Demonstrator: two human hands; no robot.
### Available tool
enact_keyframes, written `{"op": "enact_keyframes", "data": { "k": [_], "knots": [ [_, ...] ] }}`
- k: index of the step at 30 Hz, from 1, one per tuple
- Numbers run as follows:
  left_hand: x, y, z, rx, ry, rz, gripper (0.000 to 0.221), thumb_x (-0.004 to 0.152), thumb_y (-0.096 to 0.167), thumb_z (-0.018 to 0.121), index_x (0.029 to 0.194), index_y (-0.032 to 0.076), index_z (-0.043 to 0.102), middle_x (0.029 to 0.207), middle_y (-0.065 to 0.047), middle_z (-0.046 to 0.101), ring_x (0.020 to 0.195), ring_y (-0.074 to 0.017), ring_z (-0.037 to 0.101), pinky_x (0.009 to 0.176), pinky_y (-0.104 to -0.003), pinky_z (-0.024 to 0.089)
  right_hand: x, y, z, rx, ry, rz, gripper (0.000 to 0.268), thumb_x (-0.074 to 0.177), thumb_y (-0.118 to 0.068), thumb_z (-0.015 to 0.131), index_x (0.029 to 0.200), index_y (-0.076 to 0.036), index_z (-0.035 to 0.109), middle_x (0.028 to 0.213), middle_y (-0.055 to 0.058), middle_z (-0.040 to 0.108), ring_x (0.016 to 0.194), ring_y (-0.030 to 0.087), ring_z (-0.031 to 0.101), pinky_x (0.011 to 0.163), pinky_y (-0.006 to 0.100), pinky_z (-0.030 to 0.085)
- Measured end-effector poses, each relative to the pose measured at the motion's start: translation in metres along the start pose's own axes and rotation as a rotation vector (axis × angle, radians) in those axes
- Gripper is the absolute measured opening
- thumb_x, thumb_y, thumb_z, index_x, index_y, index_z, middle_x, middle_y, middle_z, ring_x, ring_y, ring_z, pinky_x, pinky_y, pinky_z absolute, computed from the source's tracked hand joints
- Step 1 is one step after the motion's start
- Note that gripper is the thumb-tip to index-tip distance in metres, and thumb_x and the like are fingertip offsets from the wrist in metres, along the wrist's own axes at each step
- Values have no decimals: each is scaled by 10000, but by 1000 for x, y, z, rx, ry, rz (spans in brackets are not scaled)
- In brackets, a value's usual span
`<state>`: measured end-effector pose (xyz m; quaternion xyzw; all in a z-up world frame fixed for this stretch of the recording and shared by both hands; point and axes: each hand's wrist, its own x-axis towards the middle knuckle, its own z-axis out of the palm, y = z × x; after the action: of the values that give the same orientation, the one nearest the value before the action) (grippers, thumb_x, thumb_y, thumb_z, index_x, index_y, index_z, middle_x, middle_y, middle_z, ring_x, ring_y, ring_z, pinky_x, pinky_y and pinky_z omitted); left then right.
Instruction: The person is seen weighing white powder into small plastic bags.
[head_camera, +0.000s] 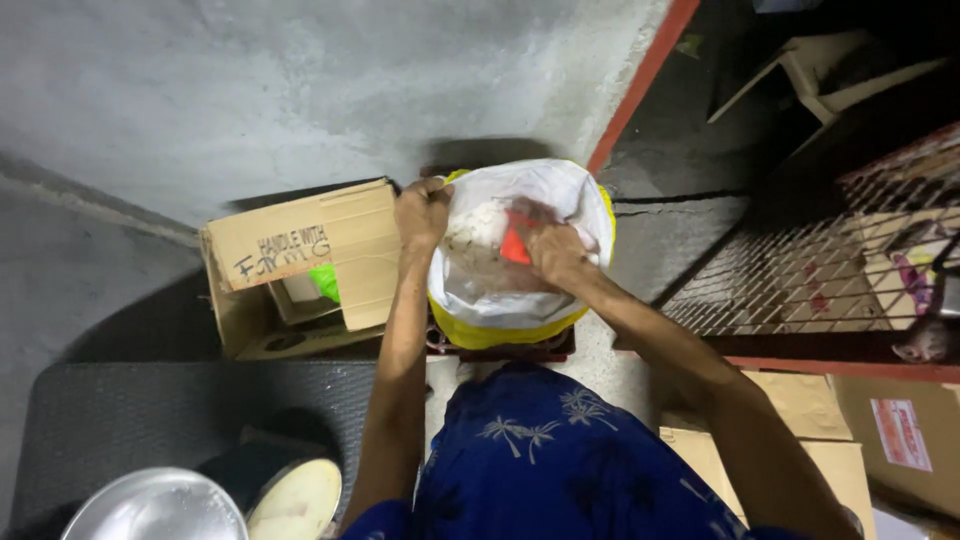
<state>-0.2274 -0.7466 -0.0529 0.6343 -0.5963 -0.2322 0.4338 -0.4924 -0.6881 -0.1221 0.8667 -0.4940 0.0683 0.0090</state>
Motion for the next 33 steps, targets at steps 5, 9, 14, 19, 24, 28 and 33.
{"op": "enact_keyframes", "data": {
  "k": [5,9,14,19,24,28,33],
  "knots": [
    [-9,10,4,18,-27,-110,246,821,275,799,1009,116,804,977,-164,759,917,-304,753,837,-396,568,21,-23,-50,232,-164,286,625,813,-292,686,1421,-204,574,895,134,742,791,339,722,685,499,579],
    [-17,15,11,34,-31,-44,212,825,262,803,973,111,825,942,-184,749,904,-345,739,824,-409,572,31,-20,11,312,-51,458,551,776,-360,730,1316,-291,641,984,153,745,882,360,721,761,530,560],
    [-17,5,17,12,-1,60,246,805,265,802,983,95,801,945,-176,753,889,-336,749,830,-402,571,34,-30,6,121,-232,480,447,821,-455,750,1192,-215,689,999,152,748,923,346,711,798,489,568],
    [-16,24,-7,7,9,-42,270,820,282,796,1016,95,796,933,-191,747,890,-351,738,812,-413,565,25,-45,-40,519,-20,414,666,793,-308,713,1441,-224,585,945,153,746,852,381,696,747,518,529],
    [-18,14,-8,25,25,-54,271,825,286,784,1032,111,795,970,-189,750,911,-347,740,812,-417,567,34,-47,-20,445,-16,447,304,852,-328,769,1106,-168,721,962,157,747,903,360,719,798,476,558],
    [-21,8,-9,46,46,-43,276,823,292,793,1021,100,791,944,-194,746,904,-359,733,809,-426,565,44,-53,-40,523,42,459,433,785,-261,748,1214,-220,702,965,162,734,875,394,694,746,513,529],
    [-9,-7,-16,51,193,85,200,833,218,775,964,67,781,1013,-191,748,934,-393,718,817,-453,563,25,-53,-85,528,111,296,265,828,-260,782,1024,-111,683,922,160,714,862,383,696,728,486,537]
  ]
}}
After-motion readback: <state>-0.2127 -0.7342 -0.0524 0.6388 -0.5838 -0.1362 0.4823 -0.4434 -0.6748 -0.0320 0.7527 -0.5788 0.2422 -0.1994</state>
